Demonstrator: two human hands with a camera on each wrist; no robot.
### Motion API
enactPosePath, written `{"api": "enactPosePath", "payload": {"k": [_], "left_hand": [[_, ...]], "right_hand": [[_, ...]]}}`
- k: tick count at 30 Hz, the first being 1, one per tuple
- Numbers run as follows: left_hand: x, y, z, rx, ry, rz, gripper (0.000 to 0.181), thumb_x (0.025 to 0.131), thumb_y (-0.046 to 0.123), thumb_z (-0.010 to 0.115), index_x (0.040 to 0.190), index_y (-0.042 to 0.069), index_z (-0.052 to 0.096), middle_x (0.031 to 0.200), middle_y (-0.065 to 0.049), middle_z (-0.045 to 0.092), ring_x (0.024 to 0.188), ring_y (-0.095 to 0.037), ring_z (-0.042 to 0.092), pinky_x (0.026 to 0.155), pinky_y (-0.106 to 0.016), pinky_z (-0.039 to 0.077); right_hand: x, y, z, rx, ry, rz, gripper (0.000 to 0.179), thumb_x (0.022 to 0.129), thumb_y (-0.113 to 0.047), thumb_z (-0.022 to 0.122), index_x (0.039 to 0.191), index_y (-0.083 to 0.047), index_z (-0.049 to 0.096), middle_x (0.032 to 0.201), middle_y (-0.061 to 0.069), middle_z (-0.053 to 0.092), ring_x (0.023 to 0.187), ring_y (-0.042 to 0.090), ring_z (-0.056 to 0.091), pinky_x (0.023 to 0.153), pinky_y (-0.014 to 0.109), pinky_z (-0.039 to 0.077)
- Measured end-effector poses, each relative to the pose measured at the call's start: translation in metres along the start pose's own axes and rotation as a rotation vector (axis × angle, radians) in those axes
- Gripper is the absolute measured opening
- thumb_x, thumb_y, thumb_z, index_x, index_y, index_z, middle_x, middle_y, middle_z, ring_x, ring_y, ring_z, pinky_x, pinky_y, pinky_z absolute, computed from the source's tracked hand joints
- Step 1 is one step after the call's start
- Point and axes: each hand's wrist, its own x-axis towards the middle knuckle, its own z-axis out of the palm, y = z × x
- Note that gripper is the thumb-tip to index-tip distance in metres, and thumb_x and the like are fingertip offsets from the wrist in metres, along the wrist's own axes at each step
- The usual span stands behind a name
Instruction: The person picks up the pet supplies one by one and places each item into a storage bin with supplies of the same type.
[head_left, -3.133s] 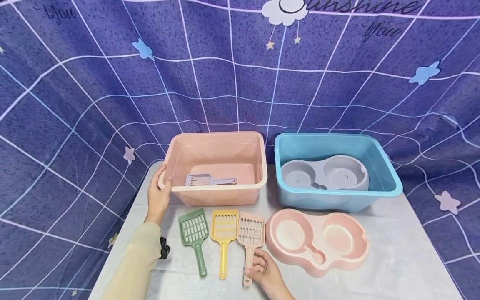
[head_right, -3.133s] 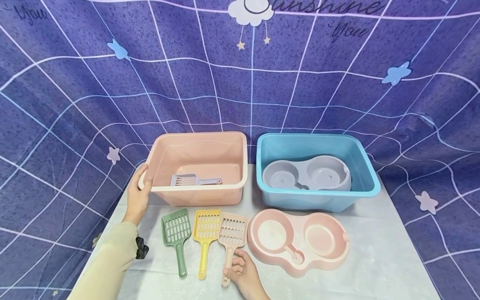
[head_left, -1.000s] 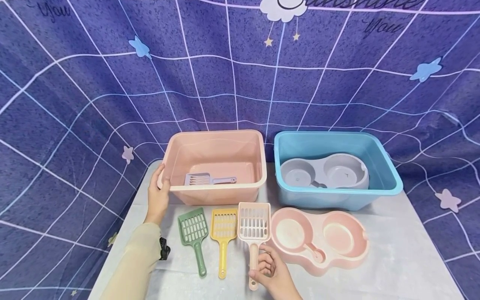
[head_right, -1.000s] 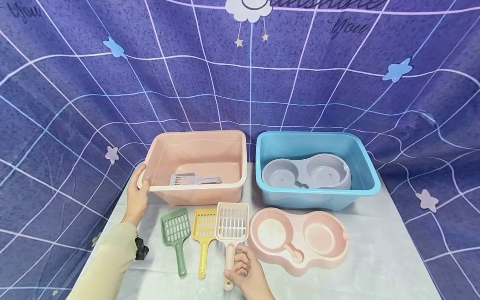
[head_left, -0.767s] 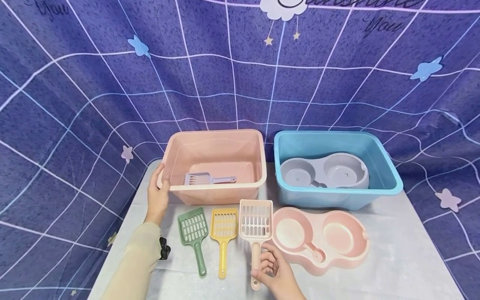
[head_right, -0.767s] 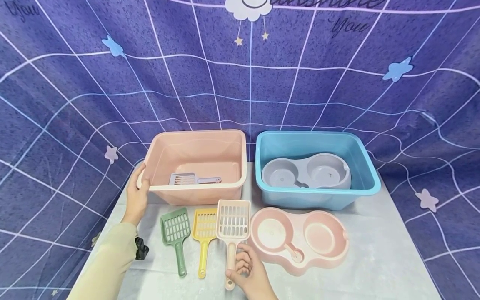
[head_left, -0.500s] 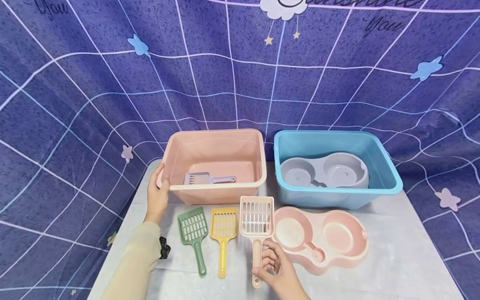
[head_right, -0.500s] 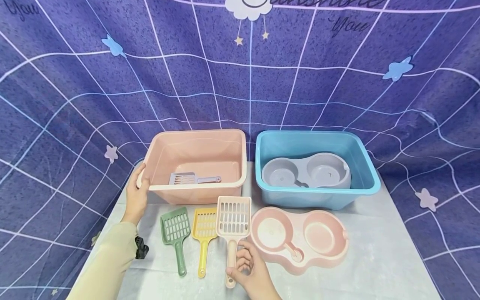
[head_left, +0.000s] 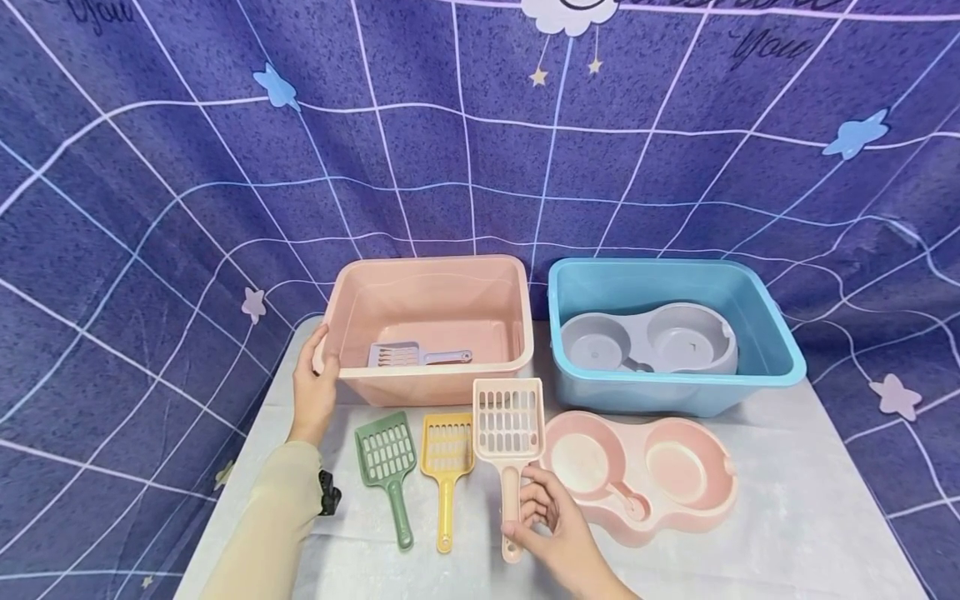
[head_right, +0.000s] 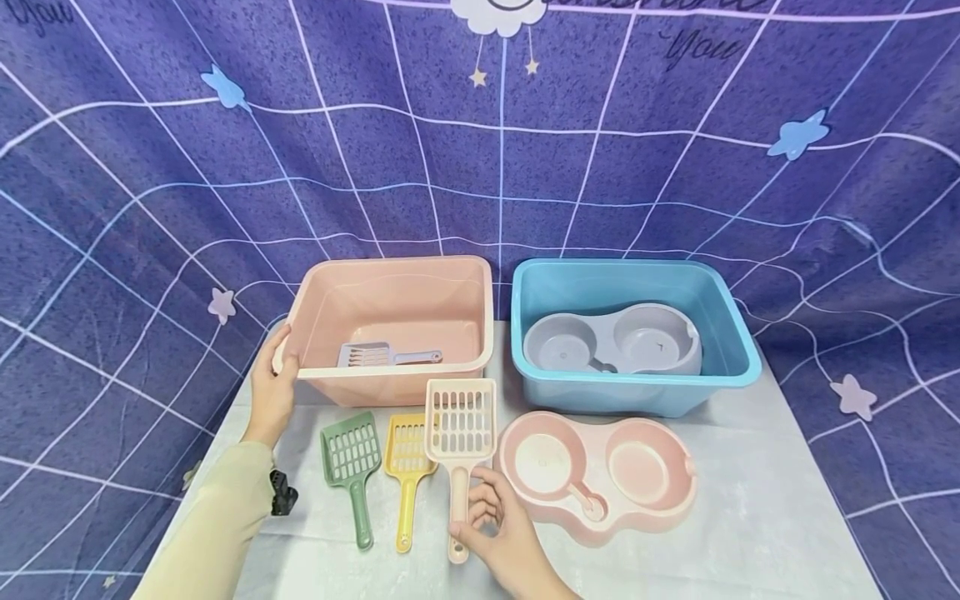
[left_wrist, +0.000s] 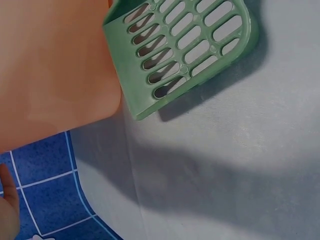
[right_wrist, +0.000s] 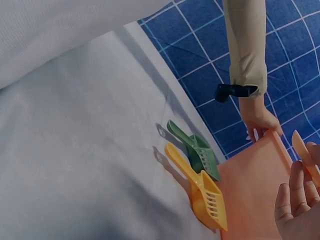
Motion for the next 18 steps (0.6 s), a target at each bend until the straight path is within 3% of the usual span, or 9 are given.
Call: {"api": "enactPosePath", "payload": {"k": [8, 18], "left_hand": [[0.0, 0.002, 0.001, 0.001, -0.001, -0.006, 0.045, 0.093, 0.004, 0.046, 0.138, 0.003, 0.042, 0.146, -0.011, 0.034, 0.133, -0.025, 0.031, 0.108, -0.031, 0.028], [-0.001, 0.002, 0.001, 0.008, 0.005, -0.016, 0.046, 0.093, 0.005, 0.045, 0.139, 0.004, 0.041, 0.146, -0.009, 0.035, 0.132, -0.024, 0.032, 0.107, -0.03, 0.03]], "right_hand": [[0.008, -0.008, -0.002, -0.015, 0.023, 0.089, 0.066, 0.072, -0.007, 0.078, 0.128, -0.004, 0.043, 0.096, 0.012, 0.058, 0.08, 0.011, 0.056, 0.074, 0.023, 0.049], [0.018, -0.015, -0.005, -0.022, 0.059, 0.021, 0.064, 0.072, -0.003, 0.077, 0.126, -0.001, 0.044, 0.094, 0.013, 0.058, 0.077, 0.01, 0.055, 0.069, 0.021, 0.049]]}}
